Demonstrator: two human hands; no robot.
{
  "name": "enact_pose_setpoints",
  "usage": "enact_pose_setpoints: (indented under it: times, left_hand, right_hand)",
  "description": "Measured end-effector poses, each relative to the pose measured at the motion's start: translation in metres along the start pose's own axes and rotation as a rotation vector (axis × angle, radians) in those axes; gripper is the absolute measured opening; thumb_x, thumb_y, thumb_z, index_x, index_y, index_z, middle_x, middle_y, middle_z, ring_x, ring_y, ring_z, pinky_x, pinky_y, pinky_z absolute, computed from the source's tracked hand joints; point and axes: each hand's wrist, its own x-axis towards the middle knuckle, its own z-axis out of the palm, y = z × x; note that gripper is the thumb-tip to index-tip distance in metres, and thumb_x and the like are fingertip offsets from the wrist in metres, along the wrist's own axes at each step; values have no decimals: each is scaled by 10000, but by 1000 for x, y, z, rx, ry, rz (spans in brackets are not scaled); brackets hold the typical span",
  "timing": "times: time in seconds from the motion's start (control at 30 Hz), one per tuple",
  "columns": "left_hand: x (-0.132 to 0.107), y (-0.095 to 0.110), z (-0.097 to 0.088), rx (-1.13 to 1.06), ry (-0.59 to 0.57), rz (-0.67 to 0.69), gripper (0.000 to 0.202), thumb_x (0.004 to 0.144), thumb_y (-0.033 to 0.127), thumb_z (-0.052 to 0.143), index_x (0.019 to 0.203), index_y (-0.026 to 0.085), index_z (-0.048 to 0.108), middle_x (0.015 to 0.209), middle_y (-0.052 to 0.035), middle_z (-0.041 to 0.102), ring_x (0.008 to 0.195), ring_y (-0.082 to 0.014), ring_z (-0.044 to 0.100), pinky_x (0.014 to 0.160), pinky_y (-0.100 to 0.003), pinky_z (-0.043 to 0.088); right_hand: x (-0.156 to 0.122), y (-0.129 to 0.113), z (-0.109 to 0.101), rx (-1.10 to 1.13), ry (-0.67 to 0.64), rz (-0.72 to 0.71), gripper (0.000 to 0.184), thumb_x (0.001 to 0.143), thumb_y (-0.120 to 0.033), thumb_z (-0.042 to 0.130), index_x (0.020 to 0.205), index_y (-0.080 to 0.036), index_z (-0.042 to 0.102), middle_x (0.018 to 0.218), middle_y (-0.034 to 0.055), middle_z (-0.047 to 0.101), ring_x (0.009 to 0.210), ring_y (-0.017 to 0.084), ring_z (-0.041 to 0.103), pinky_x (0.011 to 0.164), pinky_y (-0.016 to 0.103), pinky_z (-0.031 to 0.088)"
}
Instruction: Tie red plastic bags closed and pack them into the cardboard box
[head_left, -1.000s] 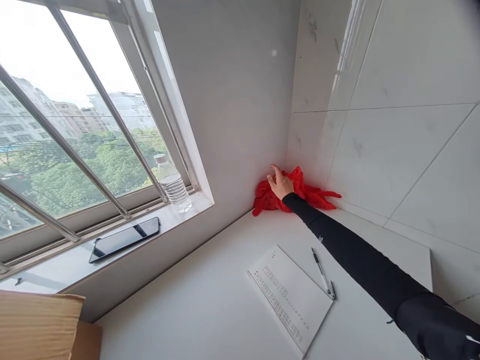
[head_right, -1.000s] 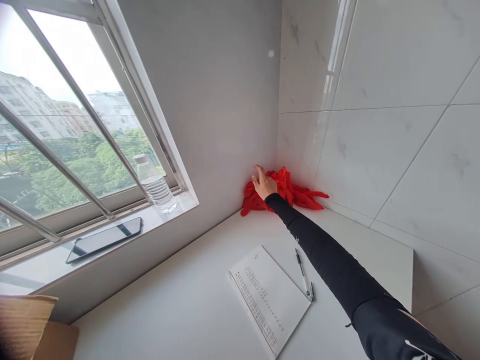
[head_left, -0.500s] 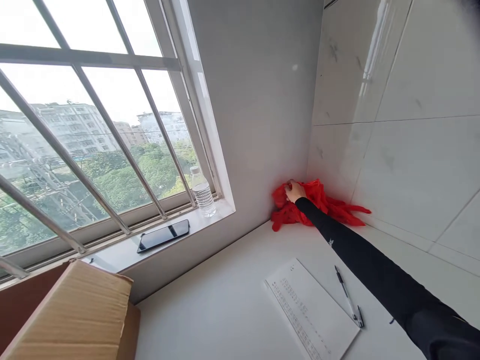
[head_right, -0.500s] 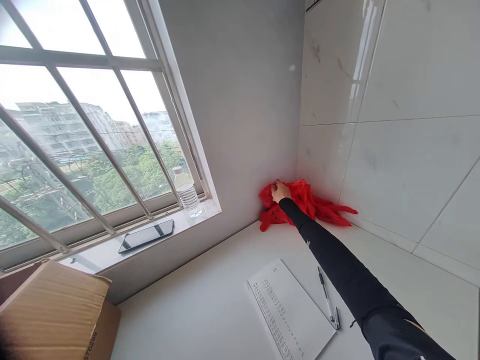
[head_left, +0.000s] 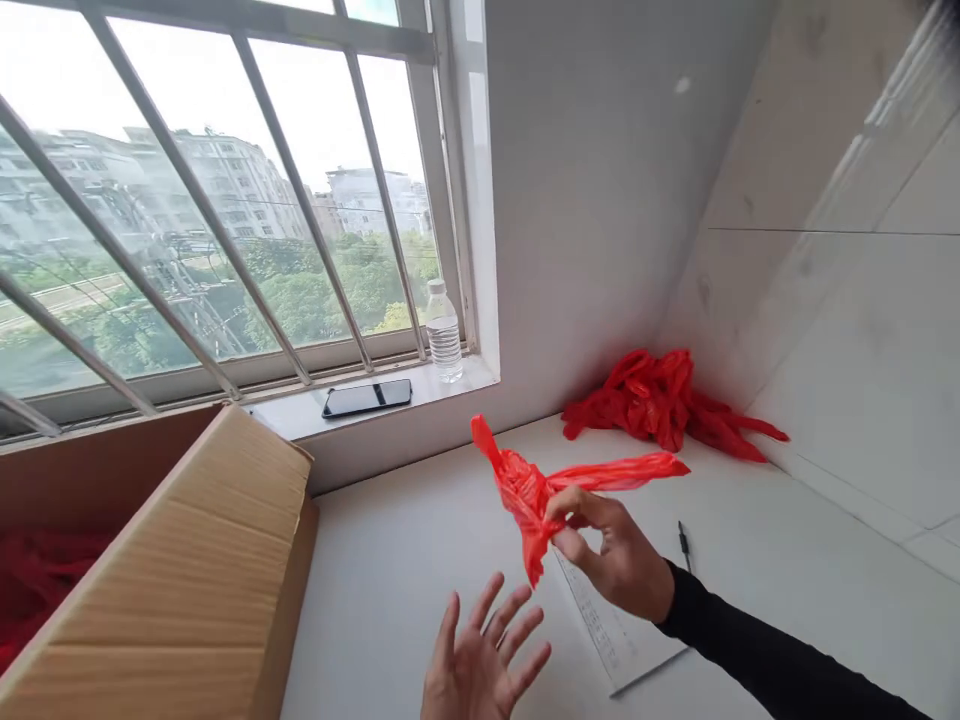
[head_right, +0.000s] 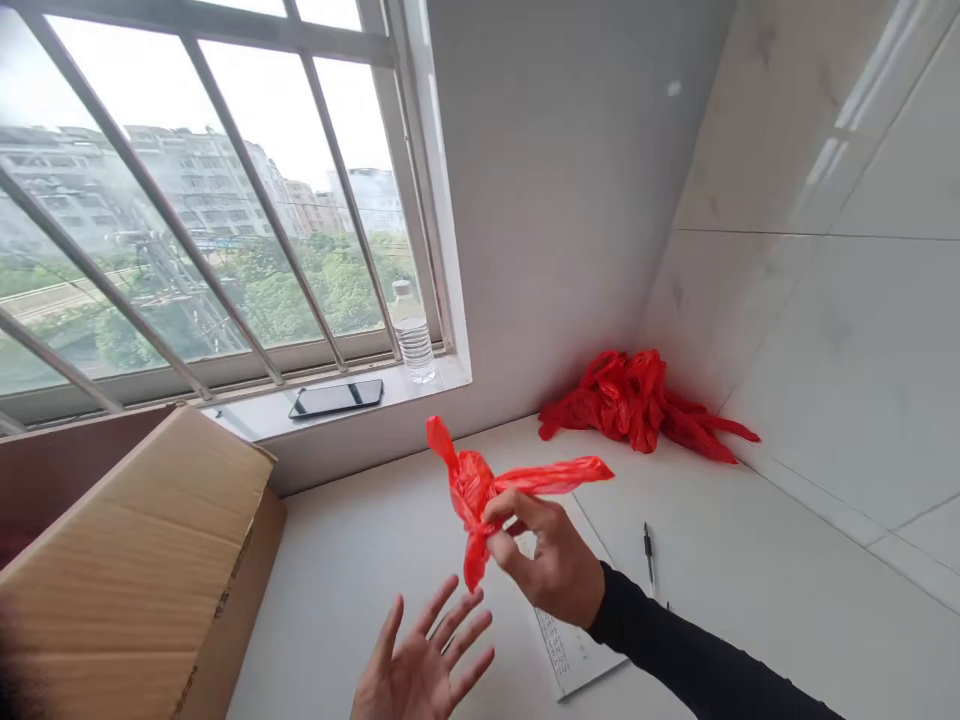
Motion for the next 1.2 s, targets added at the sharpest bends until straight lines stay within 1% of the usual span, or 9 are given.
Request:
enact_pose_setpoints:
  times: [0.07,0.1,0.23,0.33,0.43,0.6,0.83,1.0,1.2]
  left_hand:
    - [14,-7,-7,-121,-41,126,495,880,569,590,1229,228,667,1282,-133,650,1200,-325,594,1004,-507,500]
    - [16,-12,-13,-145,0,189,431,899,498,603,1221,219,663,1240,-121,670,1178,-310,608,999,-485,503]
    - [11,-30,-40,-69,87,279,432,885,448,649,1248,216,628,1217,-117,674,1133,-317,628,959,-456,518]
    - [6,-39,-54,94,27,302,494,830,504,700,1228,221,630,1202,-133,679,1115,-339,633,952,-466,515]
    - [6,-44,-62,357,22,353,421,774,446,776,1108,213,671,1064,-112,721,1047,-335,652,916,-449,522]
    - [4,-52,-70,505,20,375,266,766,416,786,884,189,713,870,-81,728,933,-324,659,889,-434,519]
    - [4,-52,-67,505,9,442,343,867,428,685,1150,234,680,1113,-99,700,1141,-322,597,956,-405,497]
    - [0,-48,-62,547,26,455,386,898,413,643,1237,227,636,1218,-109,673,1223,-332,553,1044,-433,437]
    - [-6,-43,-60,335,-95,379,517,775,513,737,1199,225,673,1224,-122,675,1223,-397,552,1033,-486,458]
  right_hand:
    - [-42,3,25,155,-205,88,141,948,-248,517,993,-310,635,929,23,692,845,226,659,794,400,542]
    - [-58,9,35,254,-220,170,151,967,-272,491,1029,-315,621,951,30,691,852,231,664,776,406,547]
    - [-84,41,60,511,85,541,187,998,-453,443,1041,-288,519,910,39,646,761,212,628,627,357,531]
    - [-81,53,73,469,42,652,378,943,-552,525,1187,-264,498,1060,82,619,912,232,601,685,356,533]
    - [-76,51,84,444,-100,616,492,890,-526,630,1276,-254,489,1107,73,619,997,240,602,837,383,519]
    - [-79,48,91,426,-94,602,230,922,-431,589,1049,-242,619,1013,36,665,863,203,615,801,342,495]
    - [-78,43,82,456,-94,581,458,924,-461,610,1337,-287,517,1188,62,643,1074,235,607,948,391,469]
    - [-76,41,84,532,-5,597,328,926,-494,601,1086,-220,686,957,45,700,812,201,625,765,337,492]
    - [-82,37,82,776,41,706,276,886,-361,672,1133,-238,659,1007,35,711,870,195,654,801,307,492]
